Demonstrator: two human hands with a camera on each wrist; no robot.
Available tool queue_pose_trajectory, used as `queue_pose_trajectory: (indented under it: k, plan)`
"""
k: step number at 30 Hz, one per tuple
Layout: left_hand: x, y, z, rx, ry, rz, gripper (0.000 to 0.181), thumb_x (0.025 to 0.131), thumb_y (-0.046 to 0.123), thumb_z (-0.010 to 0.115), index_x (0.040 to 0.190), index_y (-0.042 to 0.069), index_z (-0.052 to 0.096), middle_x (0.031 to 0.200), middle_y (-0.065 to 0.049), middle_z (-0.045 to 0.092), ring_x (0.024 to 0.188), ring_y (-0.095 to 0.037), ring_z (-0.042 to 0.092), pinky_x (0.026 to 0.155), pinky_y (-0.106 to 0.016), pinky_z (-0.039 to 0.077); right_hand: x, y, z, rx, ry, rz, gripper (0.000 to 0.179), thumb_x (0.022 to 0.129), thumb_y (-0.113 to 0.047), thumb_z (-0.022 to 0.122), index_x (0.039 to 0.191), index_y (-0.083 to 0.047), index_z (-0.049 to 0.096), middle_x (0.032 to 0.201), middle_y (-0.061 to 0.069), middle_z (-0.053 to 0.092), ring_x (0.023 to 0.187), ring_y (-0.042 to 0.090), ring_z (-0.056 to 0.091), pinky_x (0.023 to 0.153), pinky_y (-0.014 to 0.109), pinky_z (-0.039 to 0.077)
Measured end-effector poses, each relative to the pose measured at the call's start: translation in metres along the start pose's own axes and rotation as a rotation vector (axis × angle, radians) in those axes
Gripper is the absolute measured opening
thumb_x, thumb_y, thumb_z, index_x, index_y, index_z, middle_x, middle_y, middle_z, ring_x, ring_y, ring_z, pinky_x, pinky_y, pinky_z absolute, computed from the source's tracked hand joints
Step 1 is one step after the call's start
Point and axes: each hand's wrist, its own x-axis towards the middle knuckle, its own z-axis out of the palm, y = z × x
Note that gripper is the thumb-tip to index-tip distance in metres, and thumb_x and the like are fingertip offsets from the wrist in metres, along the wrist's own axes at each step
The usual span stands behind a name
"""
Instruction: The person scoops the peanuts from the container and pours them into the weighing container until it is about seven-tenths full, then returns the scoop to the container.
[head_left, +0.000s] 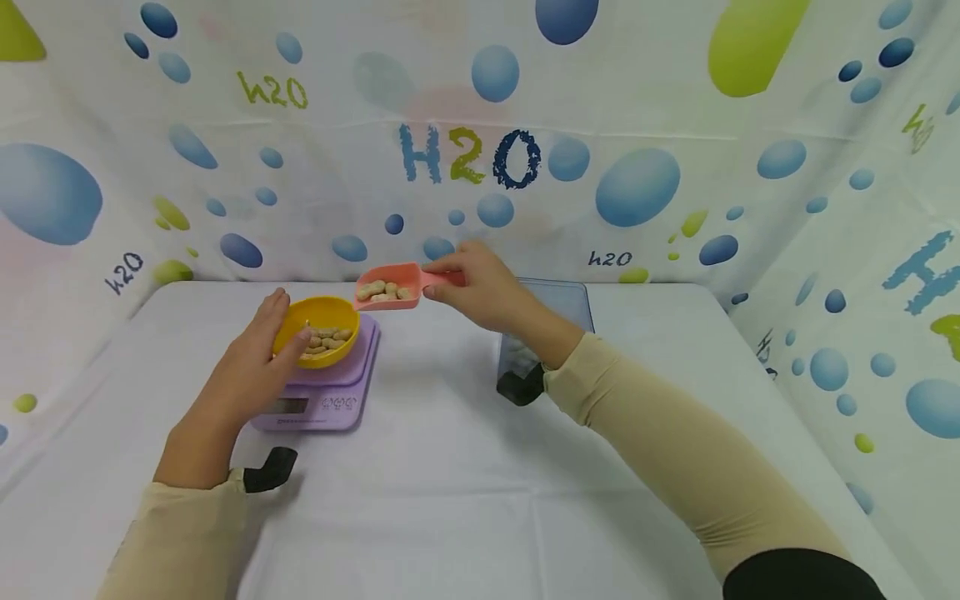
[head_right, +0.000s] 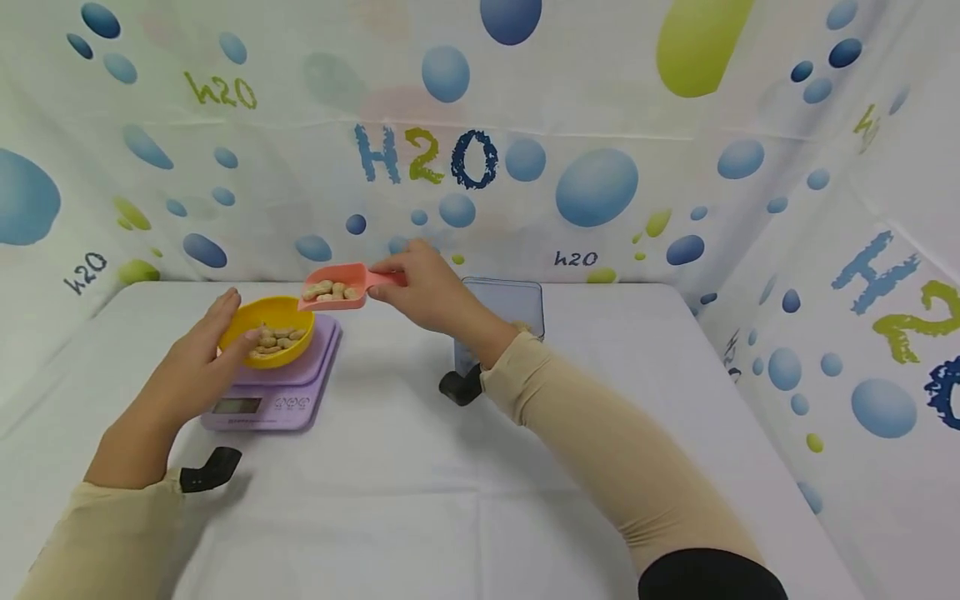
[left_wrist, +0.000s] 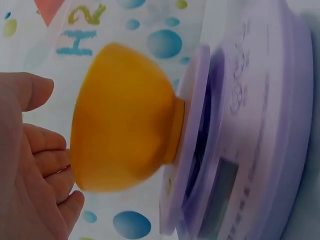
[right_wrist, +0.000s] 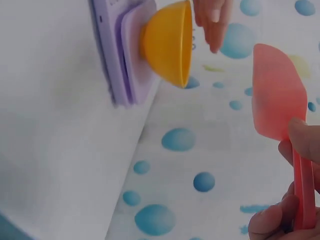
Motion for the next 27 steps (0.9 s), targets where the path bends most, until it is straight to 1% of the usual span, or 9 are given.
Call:
queue_pose_trajectory:
  k: [2, 4, 7, 12, 14, 17, 22, 25, 27]
  plan:
    - [0.000, -0.006, -0.002, 0.000, -0.003, -0.013, 0.072, 0.105, 0.044, 0.035, 0.159, 0.011, 0.001, 0.166, -0.011, -0.003, 0.151, -0.040, 0.003, 0.117, -0.065, 0.009, 0.004, -0.004, 0.009, 0.004, 0.002, 0.004, 0.038, 0.093, -0.032, 0.068, 0.128, -0.017, 0.068, 0.106, 0.001, 0.053, 0.105, 0.016, 0.047, 0.080, 0.027, 0.053]
    - [0.001, -0.010, -0.003, 0.004, -0.019, -0.035, 0.073, 0.104, 0.044, 0.036, 0.159, 0.011, 0.000, 0.166, -0.010, -0.003, 0.151, -0.041, 0.003, 0.116, -0.066, 0.011, 0.008, -0.008, 0.017, -0.010, 0.004, 0.003, 0.038, 0.094, -0.032, 0.067, 0.128, -0.017, 0.067, 0.108, 0.002, 0.052, 0.105, 0.016, 0.047, 0.080, 0.026, 0.053]
    - [0.003, -0.013, -0.004, 0.012, -0.056, -0.066, 0.077, 0.103, 0.046, 0.038, 0.159, 0.011, -0.001, 0.166, -0.012, -0.004, 0.150, -0.044, 0.005, 0.113, -0.069, 0.014, 0.012, -0.012, 0.030, -0.036, 0.011, -0.007, 0.038, 0.095, -0.031, 0.066, 0.129, -0.015, 0.066, 0.111, 0.003, 0.051, 0.103, 0.016, 0.048, 0.081, 0.024, 0.051]
    - [0.006, -0.018, -0.001, 0.039, -0.130, -0.126, 0.085, 0.100, 0.054, 0.040, 0.158, 0.011, -0.004, 0.165, -0.014, -0.006, 0.149, -0.046, 0.006, 0.112, -0.071, 0.015, 0.017, -0.018, 0.053, -0.108, 0.032, -0.008, 0.038, 0.096, -0.031, 0.065, 0.131, -0.017, 0.065, 0.109, 0.002, 0.048, 0.099, 0.014, 0.048, 0.078, 0.020, 0.048]
    - [0.007, -0.019, 0.000, 0.041, -0.143, -0.140, 0.087, 0.099, 0.057, 0.040, 0.158, 0.011, -0.005, 0.165, -0.014, -0.006, 0.149, -0.046, 0.006, 0.112, -0.071, 0.015, 0.019, -0.019, 0.061, -0.158, 0.052, -0.022, 0.037, 0.096, -0.031, 0.065, 0.130, -0.017, 0.066, 0.106, 0.002, 0.047, 0.098, 0.014, 0.046, 0.076, 0.019, 0.046]
    - [0.006, -0.020, 0.001, 0.036, -0.150, -0.154, 0.089, 0.098, 0.059, 0.040, 0.158, 0.011, -0.005, 0.165, -0.014, -0.006, 0.149, -0.046, 0.006, 0.111, -0.071, 0.016, 0.022, -0.019, 0.070, -0.260, 0.094, -0.066, 0.036, 0.095, -0.030, 0.065, 0.129, -0.017, 0.067, 0.103, 0.001, 0.046, 0.097, 0.014, 0.045, 0.075, 0.018, 0.045]
    - [0.004, -0.020, 0.000, 0.033, -0.149, -0.155, 0.090, 0.098, 0.059, 0.040, 0.158, 0.010, -0.005, 0.165, -0.015, -0.005, 0.148, -0.047, 0.007, 0.111, -0.071, 0.017, 0.024, -0.021, 0.080, -0.425, 0.173, -0.181, 0.031, 0.094, -0.029, 0.066, 0.123, -0.018, 0.070, 0.101, 0.002, 0.046, 0.096, 0.015, 0.045, 0.076, 0.017, 0.045]
    - [0.004, -0.021, -0.001, 0.034, -0.149, -0.159, 0.090, 0.098, 0.059, 0.041, 0.158, 0.011, -0.006, 0.165, -0.015, -0.004, 0.148, -0.047, 0.008, 0.111, -0.071, 0.018, 0.025, -0.024, 0.084, -0.524, 0.199, -0.236, 0.026, 0.096, -0.027, 0.064, 0.121, -0.020, 0.071, 0.100, 0.001, 0.045, 0.094, 0.016, 0.045, 0.074, 0.016, 0.045]
    - [0.003, -0.022, -0.001, 0.032, -0.149, -0.164, 0.090, 0.098, 0.059, 0.041, 0.158, 0.012, -0.006, 0.165, -0.015, -0.004, 0.148, -0.048, 0.008, 0.110, -0.071, 0.018, 0.026, -0.025, 0.087, -0.604, 0.209, -0.279, 0.026, 0.099, -0.023, 0.061, 0.122, -0.020, 0.070, 0.099, 0.001, 0.045, 0.092, 0.016, 0.044, 0.071, 0.016, 0.045]
